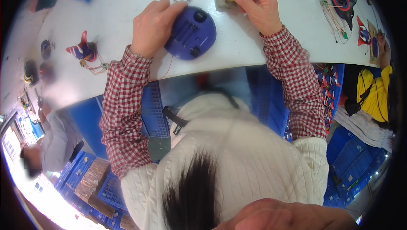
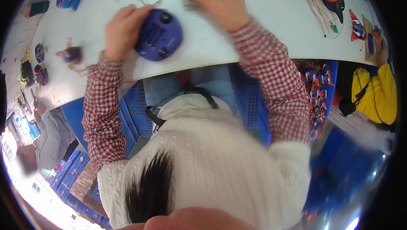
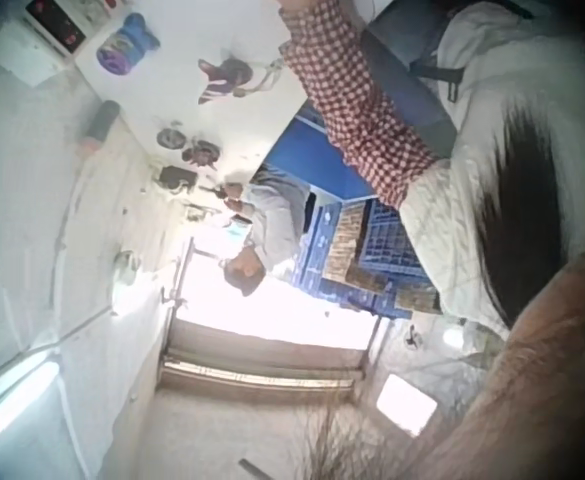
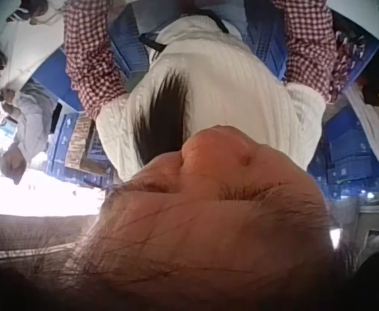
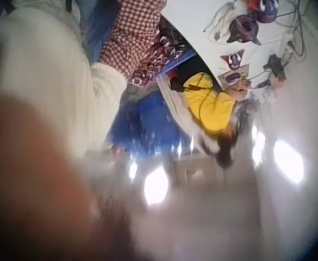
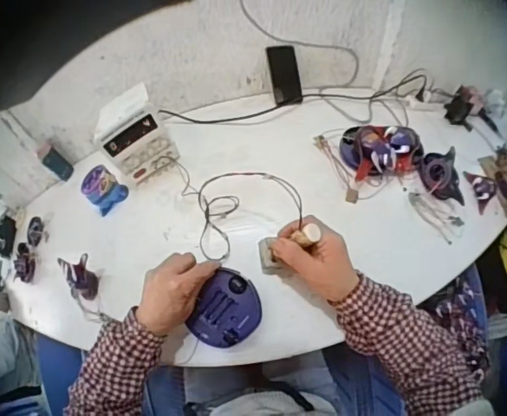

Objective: Assembling small toy ornaments at a workstation.

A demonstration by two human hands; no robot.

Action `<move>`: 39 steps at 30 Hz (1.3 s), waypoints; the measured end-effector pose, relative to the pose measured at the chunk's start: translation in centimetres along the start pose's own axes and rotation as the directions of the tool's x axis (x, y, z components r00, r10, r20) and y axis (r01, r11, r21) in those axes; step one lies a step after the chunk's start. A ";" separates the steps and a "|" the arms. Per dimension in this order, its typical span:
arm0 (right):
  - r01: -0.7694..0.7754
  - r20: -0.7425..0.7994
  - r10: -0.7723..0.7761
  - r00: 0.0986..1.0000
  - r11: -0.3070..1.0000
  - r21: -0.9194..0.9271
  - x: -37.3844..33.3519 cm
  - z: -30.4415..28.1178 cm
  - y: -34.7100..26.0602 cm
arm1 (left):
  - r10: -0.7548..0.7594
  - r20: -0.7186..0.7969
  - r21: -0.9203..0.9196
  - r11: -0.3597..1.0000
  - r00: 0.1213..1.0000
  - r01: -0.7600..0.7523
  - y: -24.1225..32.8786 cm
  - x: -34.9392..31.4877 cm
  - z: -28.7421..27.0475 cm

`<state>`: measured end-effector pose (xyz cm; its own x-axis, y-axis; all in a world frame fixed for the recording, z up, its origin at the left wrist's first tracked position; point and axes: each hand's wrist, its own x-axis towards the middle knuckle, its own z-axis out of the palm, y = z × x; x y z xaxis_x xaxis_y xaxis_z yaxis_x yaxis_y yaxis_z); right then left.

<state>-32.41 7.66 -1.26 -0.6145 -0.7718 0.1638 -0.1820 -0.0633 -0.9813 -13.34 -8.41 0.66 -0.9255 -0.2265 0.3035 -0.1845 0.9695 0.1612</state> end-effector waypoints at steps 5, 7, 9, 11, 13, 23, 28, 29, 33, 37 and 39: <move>0.082 -0.094 -0.080 0.992 0.996 0.024 0.8 0.4 1.8 | 0.067 -0.005 0.095 0.993 0.998 -0.066 0.9 0.9 -0.4; 0.111 -0.097 -0.108 0.989 0.994 0.021 0.9 0.4 2.2 | 0.085 -0.008 0.127 0.988 0.996 -0.083 1.2 1.1 -0.5; 0.139 -0.100 -0.136 0.986 0.990 0.016 0.8 0.3 2.4 | 0.103 -0.012 0.157 0.983 0.995 -0.100 1.4 1.3 -0.5; 0.105 -0.088 -0.103 0.991 0.994 0.020 0.7 0.4 1.8 | 0.110 -0.009 0.163 0.981 0.994 -0.107 1.5 1.3 -0.6; 0.034 -0.051 -0.033 0.998 0.999 0.024 0.7 0.4 1.0 | 0.113 -0.005 0.172 0.979 0.994 -0.110 1.6 1.2 -0.8; 0.150 -0.117 -0.148 0.982 0.989 0.013 0.6 1.4 1.3 | 0.114 -0.001 0.168 0.980 0.994 -0.112 1.5 0.9 -1.5; 0.119 -0.075 -0.128 0.989 0.986 -0.115 -0.3 1.8 -1.2 | 0.094 0.008 0.173 0.980 0.996 -0.094 1.0 0.3 -2.3; 0.105 -0.061 -0.116 0.991 0.982 -0.155 -0.4 1.8 -1.5 | 0.085 0.013 0.176 0.981 0.996 -0.086 0.9 0.1 -2.4; 0.097 -0.034 -0.101 0.994 0.988 -0.118 -0.5 1.8 -1.4 | 0.090 0.028 0.176 0.980 0.996 -0.094 0.8 0.2 -3.2; 0.096 -0.020 -0.099 0.995 0.989 -0.116 -0.5 1.5 -1.2 | 0.094 0.031 0.165 0.982 0.995 -0.098 0.9 0.3 -2.9; 0.099 -0.018 -0.102 0.995 0.987 -0.125 -0.6 1.3 -1.1 | 0.098 0.028 0.155 0.983 0.995 -0.101 1.0 0.2 -2.7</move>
<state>-30.83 7.32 -0.41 -0.6065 -0.7498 0.2647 -0.3363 -0.0598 -0.9399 -12.85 -7.73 3.39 -0.9479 -0.1282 0.2916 -0.1393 0.9901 -0.0176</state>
